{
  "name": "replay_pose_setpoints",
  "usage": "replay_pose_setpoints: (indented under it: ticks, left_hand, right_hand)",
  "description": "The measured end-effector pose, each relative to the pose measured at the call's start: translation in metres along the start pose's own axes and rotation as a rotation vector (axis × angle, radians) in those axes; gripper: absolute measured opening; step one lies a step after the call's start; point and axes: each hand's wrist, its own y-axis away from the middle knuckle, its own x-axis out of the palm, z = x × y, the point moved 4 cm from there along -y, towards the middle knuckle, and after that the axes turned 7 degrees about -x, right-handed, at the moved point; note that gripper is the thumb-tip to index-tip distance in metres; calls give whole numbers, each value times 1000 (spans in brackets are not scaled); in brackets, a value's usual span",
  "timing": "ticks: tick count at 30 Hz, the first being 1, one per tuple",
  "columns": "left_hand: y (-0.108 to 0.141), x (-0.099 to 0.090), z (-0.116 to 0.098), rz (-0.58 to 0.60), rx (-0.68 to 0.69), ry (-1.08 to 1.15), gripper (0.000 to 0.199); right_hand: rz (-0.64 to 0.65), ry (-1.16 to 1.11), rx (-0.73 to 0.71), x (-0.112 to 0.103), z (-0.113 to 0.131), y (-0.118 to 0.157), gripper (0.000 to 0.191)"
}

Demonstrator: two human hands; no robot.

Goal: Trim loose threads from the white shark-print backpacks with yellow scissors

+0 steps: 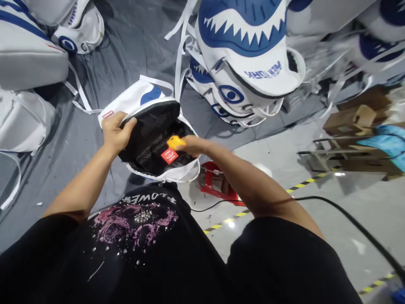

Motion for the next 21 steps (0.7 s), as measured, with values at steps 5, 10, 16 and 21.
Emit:
replay_pose_setpoints:
  ticks: [5,10,16,21]
  left_hand:
    - [1,4,1,1,-2,74,34]
    - [4,2,0,-43,2,13,30]
    - [14,-2,0,-105,43,-15,29]
    - [11,0,5,-133,21,-69,22]
  right_hand:
    - [-126,403,228,-62,-5,35,35]
    - [-8,520,243,-60,-3,40,33]
    - [115,373,209,-58,-5,38,32]
    - [141,263,123,-67,19,45,31]
